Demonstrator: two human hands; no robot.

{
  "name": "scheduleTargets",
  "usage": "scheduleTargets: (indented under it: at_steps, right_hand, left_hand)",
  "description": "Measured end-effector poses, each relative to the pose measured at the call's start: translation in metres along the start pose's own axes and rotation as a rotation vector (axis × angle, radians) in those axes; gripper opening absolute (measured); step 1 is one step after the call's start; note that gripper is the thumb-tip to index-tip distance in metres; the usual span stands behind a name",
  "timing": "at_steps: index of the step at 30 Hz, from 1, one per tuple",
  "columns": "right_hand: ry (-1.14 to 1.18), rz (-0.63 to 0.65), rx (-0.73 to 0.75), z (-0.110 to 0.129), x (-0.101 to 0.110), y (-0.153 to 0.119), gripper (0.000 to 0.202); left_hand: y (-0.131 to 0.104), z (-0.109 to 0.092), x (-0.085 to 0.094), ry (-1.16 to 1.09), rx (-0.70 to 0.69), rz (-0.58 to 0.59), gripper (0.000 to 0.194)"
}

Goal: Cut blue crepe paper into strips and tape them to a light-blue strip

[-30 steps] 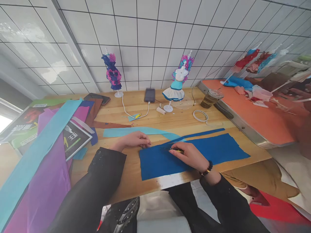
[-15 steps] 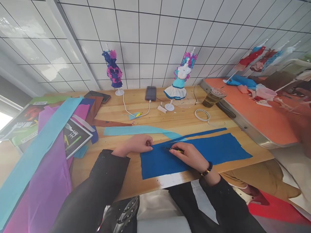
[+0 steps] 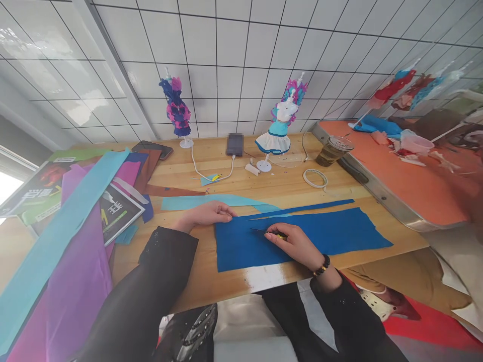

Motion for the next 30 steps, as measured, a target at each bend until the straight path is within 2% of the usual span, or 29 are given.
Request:
scheduleTargets:
  at_steps: [11,19,25,30]
  right_hand:
    - [-0.011,-0.012,-0.003,-0.0002,0.0012,-0.0005,0.032]
    - [-0.009,0.003,-0.017,0.0009,0.0013,-0.0001,0.033]
    - [-0.018,0.01,-0.019,0.0025,0.0012,0.0004,0.032]
    - [-0.041,0.029,-0.032,0.0052,0.0024,0.0019,0.034]
  left_hand:
    - [-0.0029,-0.004,-0.0022,-0.096,-0.003,0.018,0.036]
    - [-0.0023,-0.0039,-0.002,-0.069,0.004,0.008,0.04]
    - [0.0005,-0.0036,-0.0023,0.048,0.037,-0.042,0.037]
    - [0.0018,-0.0061,-0.0015,0.107,0.044,-0.132,0.032]
Point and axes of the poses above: each hand's wrist, its own y-axis towards the middle knuckle, its own x-axis out of the back of the hand, z = x × y, the point moved 7 cm from there along y, towards the middle knuckle, and after that the axes turned 7 degrees about -x, right-handed, at the moved point
